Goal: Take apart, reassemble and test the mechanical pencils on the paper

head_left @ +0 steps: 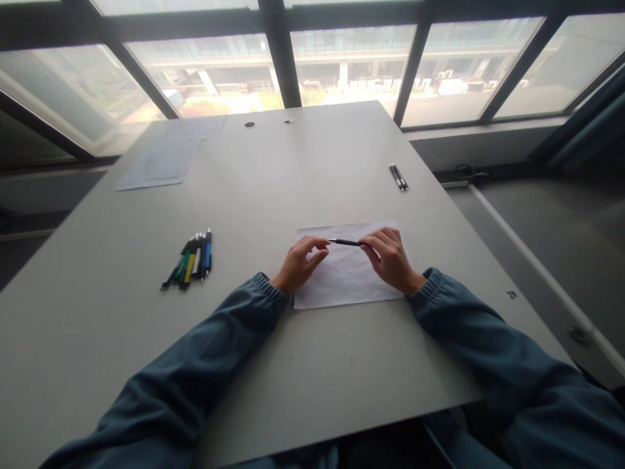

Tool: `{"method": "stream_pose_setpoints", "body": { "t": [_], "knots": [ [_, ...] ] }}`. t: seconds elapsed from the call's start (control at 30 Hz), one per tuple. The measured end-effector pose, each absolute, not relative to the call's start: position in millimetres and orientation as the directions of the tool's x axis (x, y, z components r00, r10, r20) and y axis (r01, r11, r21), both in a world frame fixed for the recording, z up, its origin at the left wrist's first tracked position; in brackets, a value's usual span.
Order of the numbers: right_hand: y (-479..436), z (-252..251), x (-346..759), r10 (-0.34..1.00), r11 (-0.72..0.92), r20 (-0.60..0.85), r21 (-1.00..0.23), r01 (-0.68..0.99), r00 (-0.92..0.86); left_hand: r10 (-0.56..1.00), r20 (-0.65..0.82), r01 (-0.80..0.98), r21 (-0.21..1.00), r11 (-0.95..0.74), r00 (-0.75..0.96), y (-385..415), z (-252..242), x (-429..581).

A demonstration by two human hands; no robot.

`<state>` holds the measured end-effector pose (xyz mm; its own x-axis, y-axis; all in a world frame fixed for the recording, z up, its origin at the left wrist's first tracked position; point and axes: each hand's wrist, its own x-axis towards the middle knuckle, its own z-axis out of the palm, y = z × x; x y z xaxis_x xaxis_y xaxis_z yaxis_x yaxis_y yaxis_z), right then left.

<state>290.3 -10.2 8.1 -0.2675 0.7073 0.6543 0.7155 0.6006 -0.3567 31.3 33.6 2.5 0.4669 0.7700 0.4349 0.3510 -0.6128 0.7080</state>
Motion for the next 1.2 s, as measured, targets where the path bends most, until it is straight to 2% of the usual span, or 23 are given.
{"method": "stream_pose_setpoints", "body": {
  "t": [0.57,1.2],
  "knots": [
    [-11.7,10.3,289.0,0.668,0.692,0.621,-0.316,0.650,-0.410,0.758,0.361,0.381,0.698,-0.606,0.544,32.8,7.7,31.3],
    [-10.6,8.2,288.7,0.677,0.704,0.576,-0.325,0.631,-0.458,0.718,0.487,0.300,0.680,-0.669,0.497,31.2,7.3,31.5]
  ]
}}
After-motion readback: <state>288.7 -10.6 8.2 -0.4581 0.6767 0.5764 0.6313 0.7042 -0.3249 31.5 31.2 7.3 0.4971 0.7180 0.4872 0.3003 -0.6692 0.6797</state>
